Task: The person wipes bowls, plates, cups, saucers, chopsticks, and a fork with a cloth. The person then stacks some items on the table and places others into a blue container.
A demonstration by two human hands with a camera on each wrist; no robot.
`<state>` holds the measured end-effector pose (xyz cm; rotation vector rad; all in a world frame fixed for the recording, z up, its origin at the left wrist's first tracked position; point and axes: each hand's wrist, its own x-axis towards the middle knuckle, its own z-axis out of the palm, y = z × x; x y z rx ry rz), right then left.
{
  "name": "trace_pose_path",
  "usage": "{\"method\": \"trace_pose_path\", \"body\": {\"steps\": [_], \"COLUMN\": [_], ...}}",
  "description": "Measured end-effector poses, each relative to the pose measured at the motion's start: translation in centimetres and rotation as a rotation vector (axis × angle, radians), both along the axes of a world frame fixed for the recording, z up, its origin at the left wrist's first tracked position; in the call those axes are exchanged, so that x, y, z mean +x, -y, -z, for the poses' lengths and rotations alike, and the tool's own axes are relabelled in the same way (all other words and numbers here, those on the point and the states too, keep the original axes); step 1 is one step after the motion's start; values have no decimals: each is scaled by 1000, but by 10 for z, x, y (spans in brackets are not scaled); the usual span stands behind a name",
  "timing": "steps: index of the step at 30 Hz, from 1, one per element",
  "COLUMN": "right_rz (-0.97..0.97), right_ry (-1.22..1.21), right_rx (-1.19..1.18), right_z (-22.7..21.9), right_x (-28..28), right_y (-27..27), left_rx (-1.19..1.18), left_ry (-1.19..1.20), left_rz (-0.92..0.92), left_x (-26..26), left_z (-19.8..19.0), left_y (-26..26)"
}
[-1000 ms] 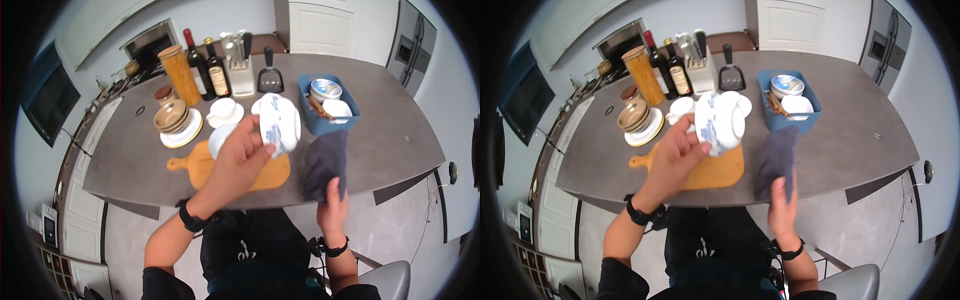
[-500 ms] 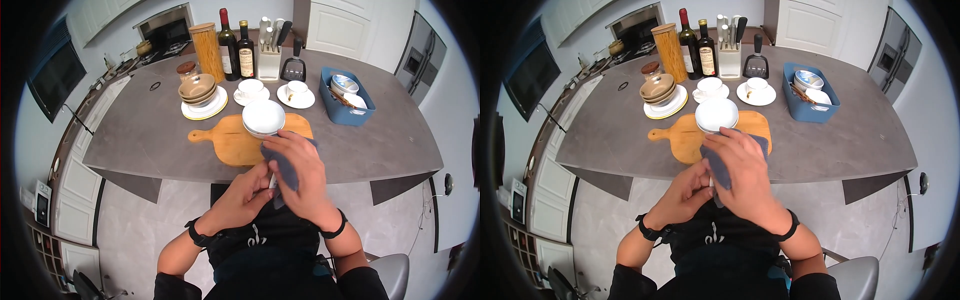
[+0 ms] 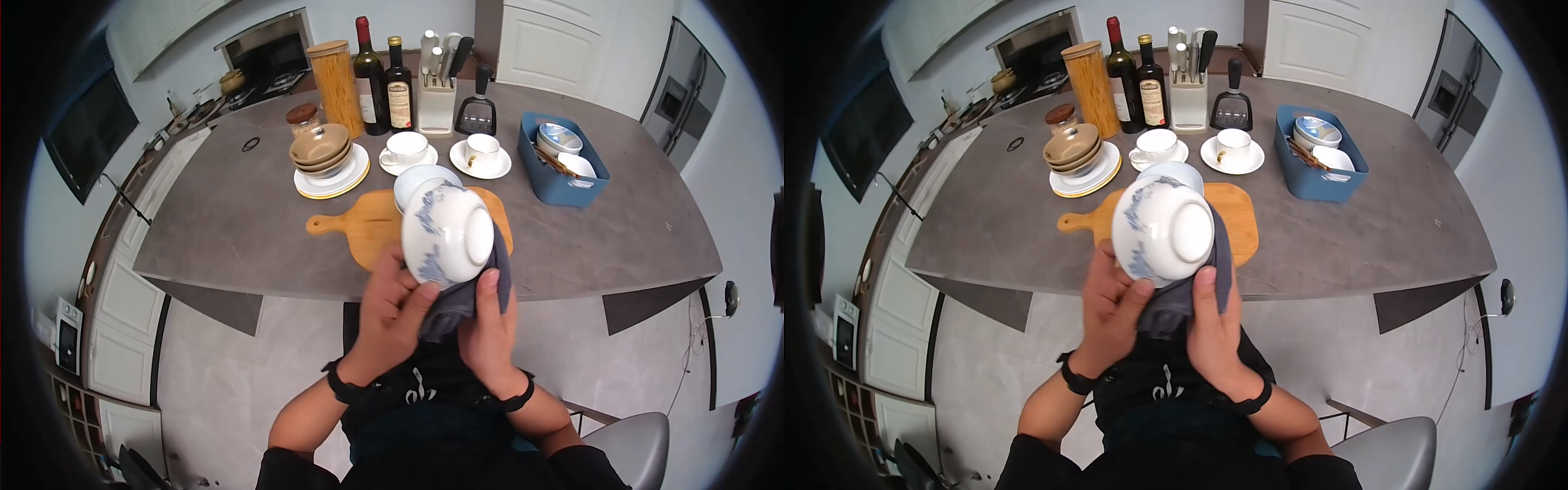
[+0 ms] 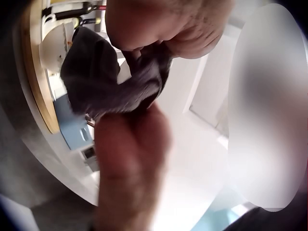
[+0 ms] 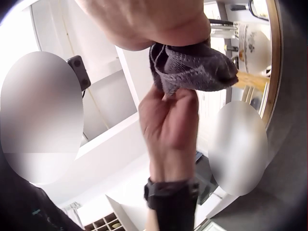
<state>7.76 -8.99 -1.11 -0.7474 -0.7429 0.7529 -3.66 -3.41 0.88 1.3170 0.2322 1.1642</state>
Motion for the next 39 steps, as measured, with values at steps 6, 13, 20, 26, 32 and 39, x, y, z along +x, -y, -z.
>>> {"method": "trace_pose_path", "body": {"steps": [6,13,20,26,32,39], "right_rz": [-139,-115,-259,-466,35,-102], "right_ry": [16,41,-4,-22,262,1712], "right_rx": [-65,-186,-379,-486,-143,295], "right_z": [6,18,22,3,-46,-45], "right_x": [0,28,51,74,82,82], "right_y": [18,20,32,52,58,13], "left_rx": [667,1259,748,-48,-434,-441], "left_ry": [-587,-900,-646,-318,-177,-209], "left_rz": [-326,-528,-461,49,213,448], "left_x": [6,3,0,-9,-12,-14], "left_z": [-4,5,23,39,44,47], "left_y": [2,3,6,1,-4,4]}}
